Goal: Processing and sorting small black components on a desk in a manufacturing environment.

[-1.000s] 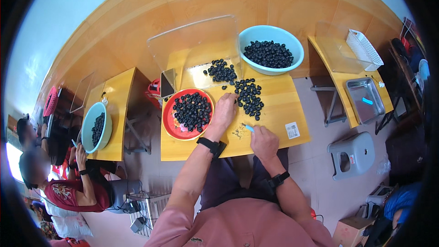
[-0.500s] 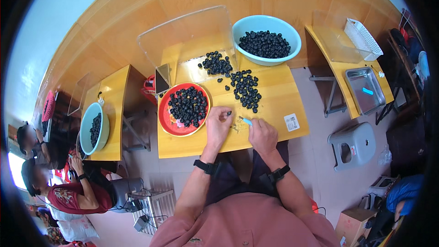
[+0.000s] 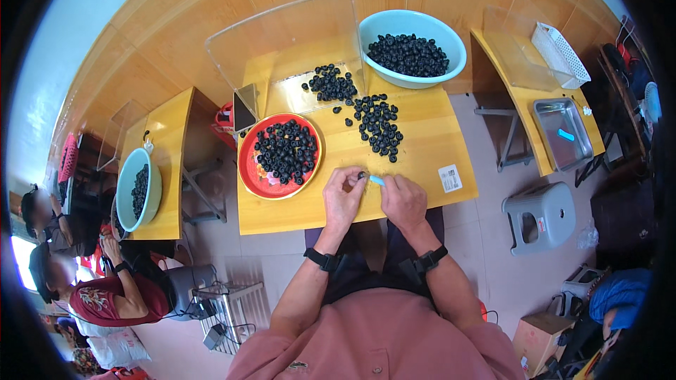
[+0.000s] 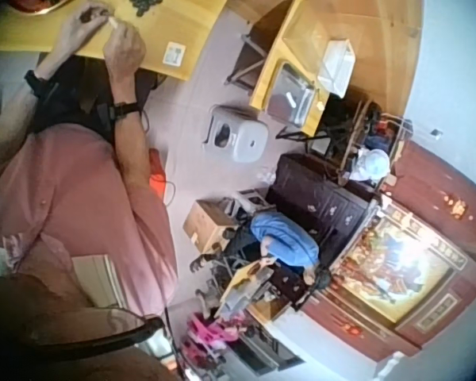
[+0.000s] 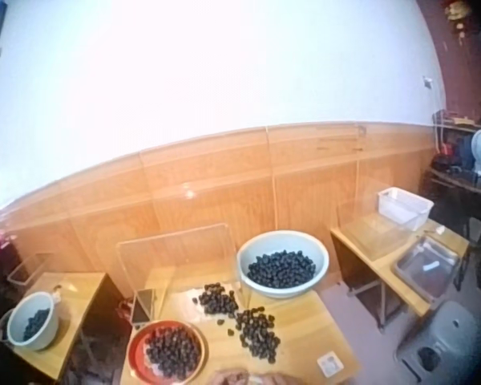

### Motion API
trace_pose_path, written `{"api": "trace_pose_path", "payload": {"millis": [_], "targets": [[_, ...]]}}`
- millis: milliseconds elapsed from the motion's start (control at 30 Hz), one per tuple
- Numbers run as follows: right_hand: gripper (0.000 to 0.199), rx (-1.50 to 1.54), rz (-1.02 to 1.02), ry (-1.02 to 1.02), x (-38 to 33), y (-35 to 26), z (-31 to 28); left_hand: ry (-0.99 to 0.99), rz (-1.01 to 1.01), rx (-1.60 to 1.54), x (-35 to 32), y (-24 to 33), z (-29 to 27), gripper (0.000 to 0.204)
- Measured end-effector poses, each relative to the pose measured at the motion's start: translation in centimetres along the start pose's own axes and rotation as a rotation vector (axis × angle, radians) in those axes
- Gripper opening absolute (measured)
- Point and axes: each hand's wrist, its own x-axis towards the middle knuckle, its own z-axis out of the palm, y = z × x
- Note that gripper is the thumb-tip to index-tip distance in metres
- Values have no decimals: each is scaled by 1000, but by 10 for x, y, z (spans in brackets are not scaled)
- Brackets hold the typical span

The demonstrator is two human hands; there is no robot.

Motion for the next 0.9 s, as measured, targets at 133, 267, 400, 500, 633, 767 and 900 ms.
{"api": "trace_pose_path", "payload": {"millis": [133, 267, 400, 500, 633, 767, 900], "targets": [[9, 4, -40, 2, 1, 0, 1, 6, 6, -8, 1, -1, 0, 22], [8, 1, -47, -14, 2, 1, 1, 13, -17, -94, 1, -3, 2, 25], [8, 8, -51, -6, 1, 1, 1, 3, 11, -15, 1, 1, 2, 27], [8, 2, -49, -19, 1, 0, 1, 6, 24, -13, 0, 0, 1, 26], [8, 9, -36, -25, 1, 0, 0, 2, 28, 16, -1, 0, 1, 25], [9, 7, -28, -28, 1, 0, 1, -6, -18, -43, -2, -3, 2, 27], [11, 1, -30, -31, 3, 1, 3, 22, -22, -126, -3, -6, 4, 30]]}}
